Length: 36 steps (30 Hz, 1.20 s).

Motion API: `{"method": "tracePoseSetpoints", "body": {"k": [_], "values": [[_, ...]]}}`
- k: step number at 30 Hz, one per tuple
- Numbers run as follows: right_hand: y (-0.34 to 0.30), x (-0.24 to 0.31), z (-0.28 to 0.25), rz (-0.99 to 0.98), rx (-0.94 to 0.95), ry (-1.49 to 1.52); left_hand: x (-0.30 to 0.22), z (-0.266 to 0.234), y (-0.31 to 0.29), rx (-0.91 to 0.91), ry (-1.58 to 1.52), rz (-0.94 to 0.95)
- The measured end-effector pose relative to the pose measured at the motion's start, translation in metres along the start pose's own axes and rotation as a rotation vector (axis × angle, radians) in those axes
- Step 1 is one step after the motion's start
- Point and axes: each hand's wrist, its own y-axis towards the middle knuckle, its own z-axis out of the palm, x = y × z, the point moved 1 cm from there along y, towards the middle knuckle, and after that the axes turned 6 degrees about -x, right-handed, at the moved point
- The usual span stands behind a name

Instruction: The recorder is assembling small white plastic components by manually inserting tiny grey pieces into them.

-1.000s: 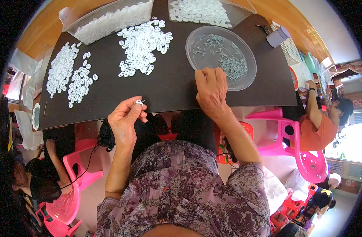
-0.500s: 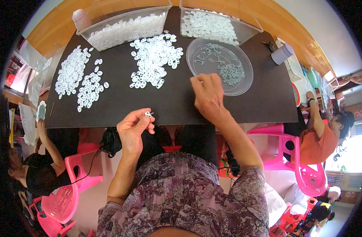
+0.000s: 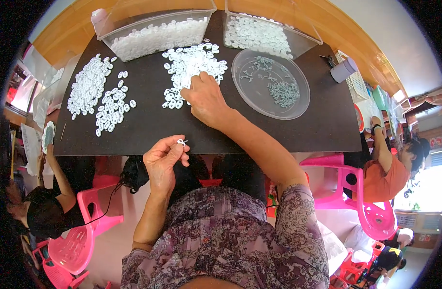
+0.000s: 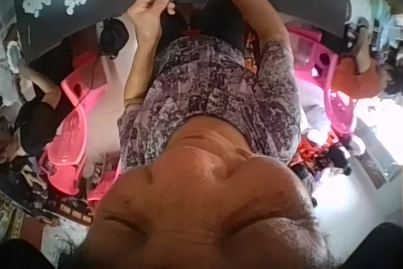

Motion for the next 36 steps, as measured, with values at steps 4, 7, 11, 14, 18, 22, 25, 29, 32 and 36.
{"method": "tracePoseSetpoints", "body": {"k": [4,7,11,14,18,22,25,29,32,36], "values": [[0.003,-0.001,-0.001,-0.005,-0.014,0.011,-0.001,0.0,0.0,-0.006,0.005,-0.011],[-0.001,-0.005,0.0,0.006,-0.035,-0.015,0.001,0.0,0.001,-0.005,0.002,-0.013],[-0.011,-0.002,-0.012,0.35,-0.008,0.392,0.001,0.001,0.001,0.001,-0.004,-0.011],[-0.022,0.0,-0.024,0.693,0.021,0.832,-0.002,0.005,0.001,0.001,-0.012,-0.022],[-0.032,0.009,-0.045,0.924,0.105,1.157,-0.005,0.013,0.002,-0.005,-0.029,-0.004],[-0.043,0.016,-0.048,1.006,0.058,1.233,-0.005,0.02,0.002,-0.028,-0.042,0.022],[-0.049,0.024,-0.046,1.011,0.033,1.239,-0.006,0.024,0.002,-0.021,-0.056,0.092],[-0.054,0.036,-0.046,1.011,-0.028,1.25,-0.005,0.023,0.001,-0.03,-0.024,0.088],[-0.056,0.043,-0.047,0.994,-0.063,1.245,-0.004,0.021,0.0,-0.043,-0.011,0.083],[-0.057,0.046,-0.05,0.998,-0.054,1.241,-0.004,0.022,-0.001,-0.036,-0.006,0.084]]}}
